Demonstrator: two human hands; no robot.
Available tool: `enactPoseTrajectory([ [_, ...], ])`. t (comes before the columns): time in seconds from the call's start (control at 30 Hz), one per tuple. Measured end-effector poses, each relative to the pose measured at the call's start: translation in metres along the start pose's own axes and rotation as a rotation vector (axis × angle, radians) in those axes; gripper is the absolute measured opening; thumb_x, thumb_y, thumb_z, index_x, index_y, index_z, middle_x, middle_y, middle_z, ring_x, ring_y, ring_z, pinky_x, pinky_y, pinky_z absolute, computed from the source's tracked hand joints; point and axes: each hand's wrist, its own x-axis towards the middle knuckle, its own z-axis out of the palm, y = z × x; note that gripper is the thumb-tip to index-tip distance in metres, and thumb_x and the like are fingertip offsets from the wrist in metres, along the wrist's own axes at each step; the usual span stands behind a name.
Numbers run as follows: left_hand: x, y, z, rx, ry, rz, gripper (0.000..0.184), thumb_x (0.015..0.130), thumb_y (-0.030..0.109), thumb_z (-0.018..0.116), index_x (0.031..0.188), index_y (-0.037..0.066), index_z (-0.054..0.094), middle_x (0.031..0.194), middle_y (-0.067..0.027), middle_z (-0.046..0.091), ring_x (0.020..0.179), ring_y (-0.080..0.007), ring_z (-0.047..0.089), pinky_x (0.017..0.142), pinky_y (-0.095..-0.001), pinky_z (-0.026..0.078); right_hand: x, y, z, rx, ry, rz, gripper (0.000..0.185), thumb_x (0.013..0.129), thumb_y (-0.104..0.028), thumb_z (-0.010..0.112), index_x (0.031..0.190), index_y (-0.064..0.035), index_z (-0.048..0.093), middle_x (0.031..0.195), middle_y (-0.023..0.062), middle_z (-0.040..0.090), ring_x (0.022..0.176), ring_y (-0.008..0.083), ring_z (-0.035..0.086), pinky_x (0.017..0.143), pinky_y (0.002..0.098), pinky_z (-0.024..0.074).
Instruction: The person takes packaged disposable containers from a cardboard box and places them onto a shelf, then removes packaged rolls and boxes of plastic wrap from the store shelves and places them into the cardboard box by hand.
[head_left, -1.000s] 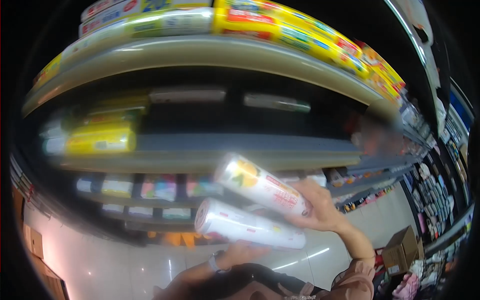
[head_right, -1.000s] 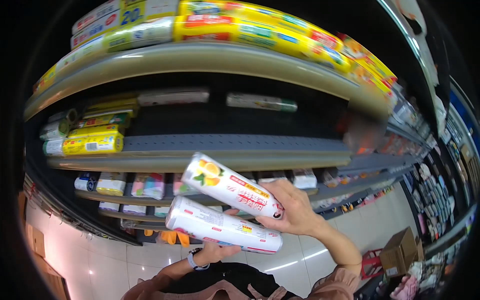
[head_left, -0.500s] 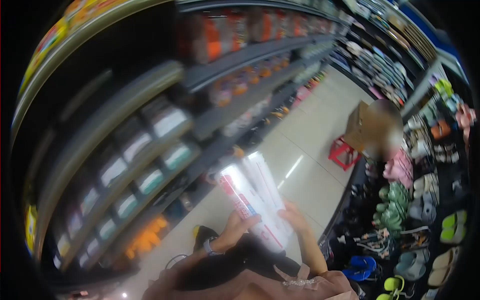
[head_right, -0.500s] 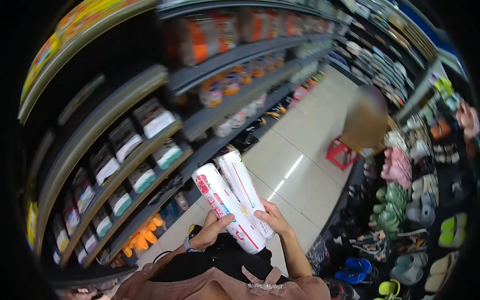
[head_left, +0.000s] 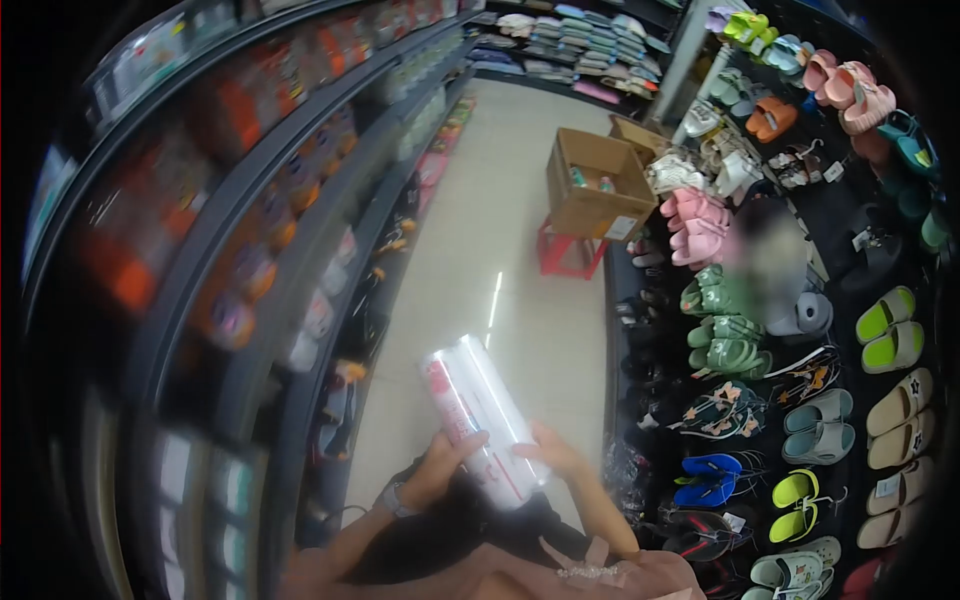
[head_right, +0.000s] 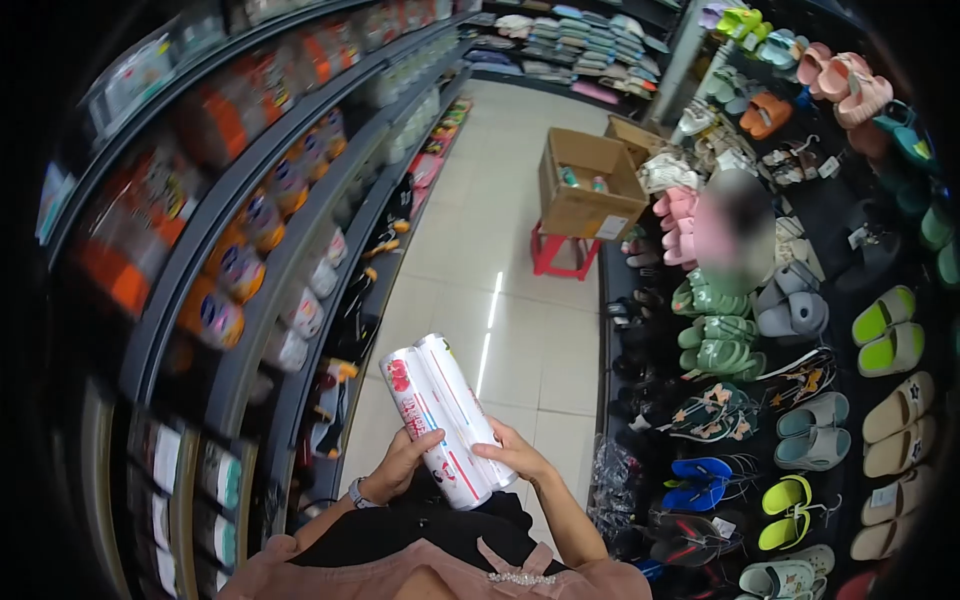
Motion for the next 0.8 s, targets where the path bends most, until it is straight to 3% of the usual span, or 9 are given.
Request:
enactPoseTrajectory([
  [0.07, 0.048, 0.024, 0.003, -0.030, -0.059, -0.043, 0.036, 0.091, 0.019, 0.057, 0.118, -0.005, 0.051, 0.105, -0.0107, 0.061, 0.094, -0.0158, 0.060, 0.080, -0.0281, 0.049, 0.020, -0.010, -0.019, 0.070, 0.135, -0.016, 0.054, 0.085, -0.020, 0.063, 0.131, 0.0023, 0.045, 0.119, 0.0114, 0.057, 0.104, 0.0173, 0.056, 0.092, 0.0314, 0.0441],
  [0.2, 0.141, 0.045, 0.001, 0.072, -0.153, -0.056, 0.038, 0.091, 0.020, 0.058, 0.119, -0.005, 0.050, 0.106, -0.0111, 0.061, 0.094, -0.0163, 0.061, 0.079, -0.0272, 0.050, 0.058, -0.023, -0.056, 0.204, 0.329, -0.003, 0.054, 0.085, -0.020, 0.062, 0.131, 0.0024, 0.045, 0.119, 0.0119, 0.057, 0.103, 0.0177, 0.057, 0.090, 0.0312, 0.0455],
  [0.27, 0.176, 0.049, 0.005, 0.099, -0.169, -0.147, 0.039, 0.090, 0.020, 0.059, 0.119, -0.004, 0.050, 0.107, -0.0110, 0.060, 0.094, -0.0163, 0.060, 0.078, -0.0270, 0.050, 0.070, -0.018, -0.075, 0.350, 0.310, 0.009, 0.068, 0.085, -0.027, 0.066, 0.137, 0.0023, 0.034, 0.126, 0.0137, 0.051, 0.114, 0.0186, 0.052, 0.096, 0.0307, 0.0423],
  [0.33, 0.212, 0.045, 0.003, 0.092, -0.201, -0.235, 0.038, 0.090, 0.020, 0.060, 0.117, -0.005, 0.052, 0.105, -0.0109, 0.061, 0.092, -0.0164, 0.061, 0.077, -0.0275, 0.050, 0.078, -0.030, -0.086, 0.376, 0.396, 0.055, 0.065, 0.086, -0.027, 0.066, 0.136, 0.0024, 0.036, 0.126, 0.0145, 0.052, 0.112, 0.0188, 0.054, 0.093, 0.0302, 0.0449],
  [0.43, 0.272, 0.037, 0.002, 0.147, -0.273, -0.347, 0.054, 0.089, 0.035, 0.062, 0.124, -0.002, 0.045, 0.108, -0.0125, 0.061, 0.096, -0.0188, 0.064, 0.081, -0.0318, 0.053, 0.098, -0.025, -0.117, 0.474, 0.511, 0.027, 0.063, 0.087, -0.025, 0.064, 0.136, 0.0011, 0.035, 0.122, 0.0138, 0.053, 0.109, 0.0173, 0.055, 0.091, 0.0294, 0.0461],
  [0.57, 0.350, 0.030, 0.014, 0.091, -0.275, -0.477, 0.055, 0.088, 0.036, 0.062, 0.124, -0.002, 0.045, 0.109, -0.0135, 0.061, 0.096, -0.0198, 0.064, 0.083, -0.0330, 0.053, 0.125, -0.026, -0.176, 0.600, 0.613, 0.039, 0.061, 0.088, -0.023, 0.063, 0.136, 0.0006, 0.035, 0.121, 0.0131, 0.054, 0.106, 0.0171, 0.057, 0.088, 0.0285, 0.0471],
  [0.67, 0.409, 0.037, 0.041, 0.071, -0.246, -0.518, 0.056, 0.088, 0.037, 0.063, 0.124, -0.002, 0.045, 0.111, -0.0141, 0.061, 0.099, -0.0212, 0.063, 0.087, -0.0353, 0.051, 0.149, -0.039, -0.240, 0.672, 0.565, -0.049, 0.058, 0.088, -0.022, 0.062, 0.135, 0.0006, 0.036, 0.120, 0.0130, 0.055, 0.105, 0.0167, 0.057, 0.087, 0.0280, 0.0474],
  [0.8, 0.502, 0.050, 0.089, -0.063, -0.130, -0.447, 0.053, 0.088, 0.036, 0.063, 0.123, -0.001, 0.046, 0.109, -0.0124, 0.061, 0.101, -0.0220, 0.061, 0.090, -0.0381, 0.049, 0.182, -0.078, -0.345, 0.529, 0.521, -0.054, 0.059, 0.088, -0.023, 0.062, 0.134, 0.0024, 0.037, 0.120, 0.0135, 0.055, 0.107, 0.0176, 0.056, 0.090, 0.0294, 0.0461],
])
